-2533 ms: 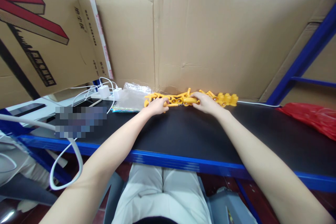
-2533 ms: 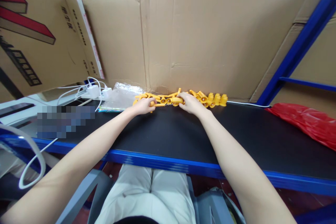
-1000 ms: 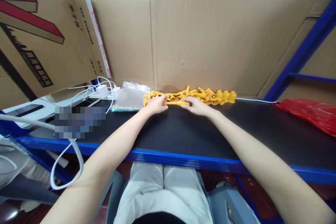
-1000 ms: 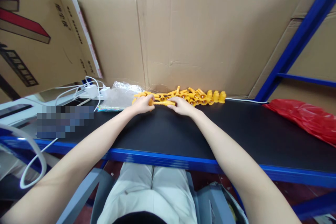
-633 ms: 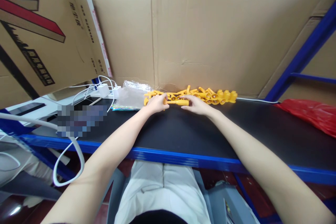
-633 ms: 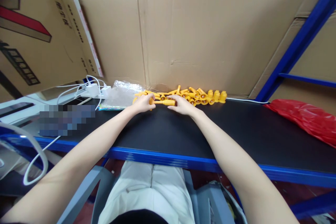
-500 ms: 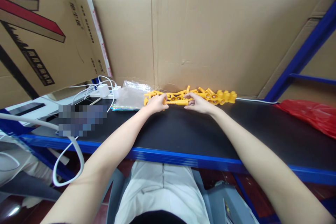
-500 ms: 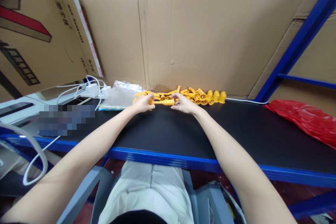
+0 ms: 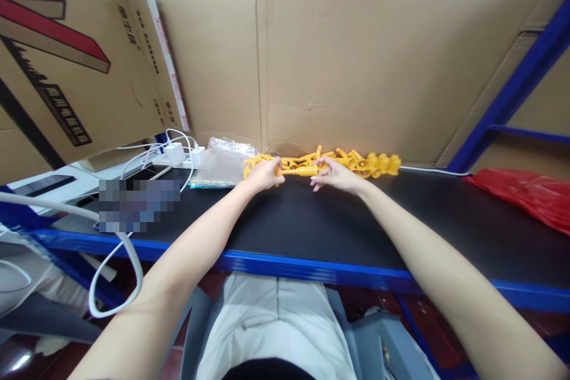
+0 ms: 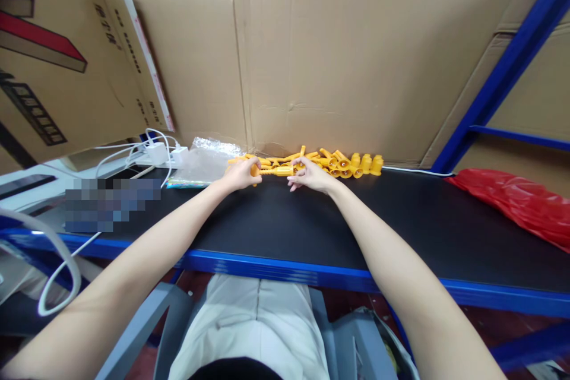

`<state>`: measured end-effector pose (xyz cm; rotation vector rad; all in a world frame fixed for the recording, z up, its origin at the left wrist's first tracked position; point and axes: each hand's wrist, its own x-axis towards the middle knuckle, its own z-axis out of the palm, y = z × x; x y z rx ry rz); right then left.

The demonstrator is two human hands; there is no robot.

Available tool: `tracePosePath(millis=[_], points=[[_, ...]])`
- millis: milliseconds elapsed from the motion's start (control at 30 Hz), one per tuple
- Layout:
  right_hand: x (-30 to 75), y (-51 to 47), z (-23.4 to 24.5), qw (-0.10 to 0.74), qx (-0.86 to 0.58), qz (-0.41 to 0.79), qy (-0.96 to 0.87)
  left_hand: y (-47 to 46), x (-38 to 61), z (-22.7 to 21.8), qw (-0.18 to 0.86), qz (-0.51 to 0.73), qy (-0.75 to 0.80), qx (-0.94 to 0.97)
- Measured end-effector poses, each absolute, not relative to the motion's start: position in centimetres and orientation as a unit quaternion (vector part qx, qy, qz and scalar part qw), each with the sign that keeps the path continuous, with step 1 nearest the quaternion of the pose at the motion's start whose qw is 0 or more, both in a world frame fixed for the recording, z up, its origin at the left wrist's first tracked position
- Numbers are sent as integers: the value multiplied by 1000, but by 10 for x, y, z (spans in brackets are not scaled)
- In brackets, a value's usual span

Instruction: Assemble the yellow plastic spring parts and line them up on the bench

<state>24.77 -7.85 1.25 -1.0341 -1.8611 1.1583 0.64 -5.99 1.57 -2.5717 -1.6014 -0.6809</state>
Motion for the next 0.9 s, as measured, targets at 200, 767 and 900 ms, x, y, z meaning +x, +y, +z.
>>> tracePosePath(millis=[200, 767, 900], points=[[247, -80, 15, 315, -430, 428, -730, -59, 8, 14, 25, -225, -508, -831], [246, -80, 15, 342, -464, 422, -700, -63, 9, 19, 16, -216, -527, -822], [247, -80, 13, 334, -452, 430, -707, -62, 9, 18, 13, -215, -519, -827]])
